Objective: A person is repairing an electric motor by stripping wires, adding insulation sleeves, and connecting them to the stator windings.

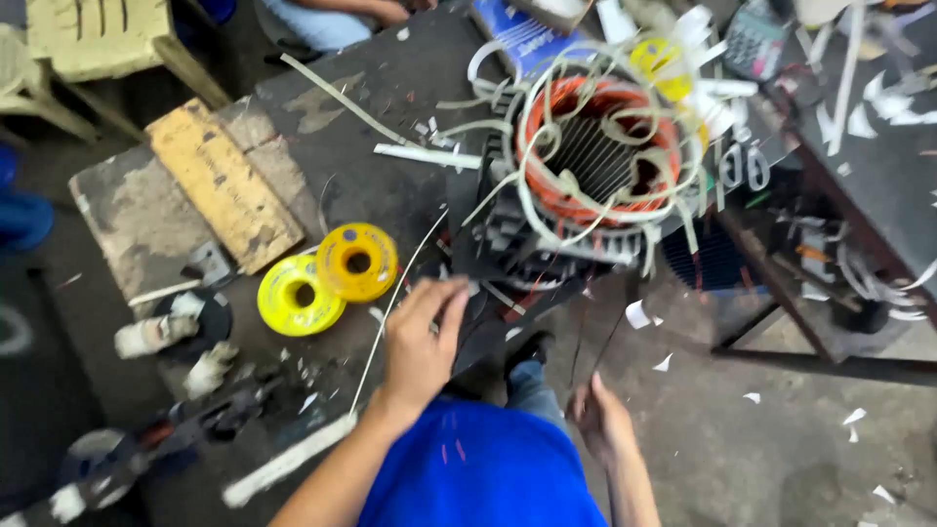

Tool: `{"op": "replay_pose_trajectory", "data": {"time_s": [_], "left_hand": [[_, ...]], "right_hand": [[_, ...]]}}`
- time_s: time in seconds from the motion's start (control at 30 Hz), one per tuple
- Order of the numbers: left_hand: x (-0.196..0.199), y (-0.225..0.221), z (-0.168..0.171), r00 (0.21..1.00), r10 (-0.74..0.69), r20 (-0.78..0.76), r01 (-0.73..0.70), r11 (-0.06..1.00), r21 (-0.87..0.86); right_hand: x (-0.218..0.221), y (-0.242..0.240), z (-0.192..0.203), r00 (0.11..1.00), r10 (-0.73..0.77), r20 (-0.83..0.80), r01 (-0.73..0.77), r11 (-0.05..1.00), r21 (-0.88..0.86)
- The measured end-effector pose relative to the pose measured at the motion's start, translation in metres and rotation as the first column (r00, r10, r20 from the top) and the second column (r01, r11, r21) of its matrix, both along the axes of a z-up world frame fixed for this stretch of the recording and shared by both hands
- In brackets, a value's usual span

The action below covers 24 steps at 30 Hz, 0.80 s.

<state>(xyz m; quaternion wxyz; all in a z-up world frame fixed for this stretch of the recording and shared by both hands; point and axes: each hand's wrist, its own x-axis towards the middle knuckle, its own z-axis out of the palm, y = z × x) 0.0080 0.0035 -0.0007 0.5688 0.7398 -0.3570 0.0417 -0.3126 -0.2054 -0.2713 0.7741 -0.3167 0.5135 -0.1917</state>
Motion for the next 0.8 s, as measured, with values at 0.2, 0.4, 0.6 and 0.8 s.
{"op": "replay_pose_trajectory", "data": {"time_s": [0.2,0.4,0.6,0.8], "left_hand": [[0.033,0.042,-0.008,0.986,0.133,-0.098,-0.121,0.985,0.121],[0.013,0.059,-0.089,0.96,0.017,-0.28,0.095,0.919,0.381],[0.013,0.039,-0.18,0.977,-0.208,0.046,0.108,0.669,0.735],[0.032,0.022,-0.212,0.839,-0.422,0.343,0.115,0.755,0.646]], "right_hand": [[-0.003,-0.04,-0.019,0.936,0.051,0.347,-0.1,0.987,0.124],[0.023,0.013,0.023,0.751,0.566,-0.339,-0.629,0.77,-0.108],[0.139,0.046,0.103,0.49,0.655,-0.575,-0.834,0.16,-0.529],[0.141,0.054,0.146,0.465,0.709,-0.53,-0.777,0.04,-0.628]]}}
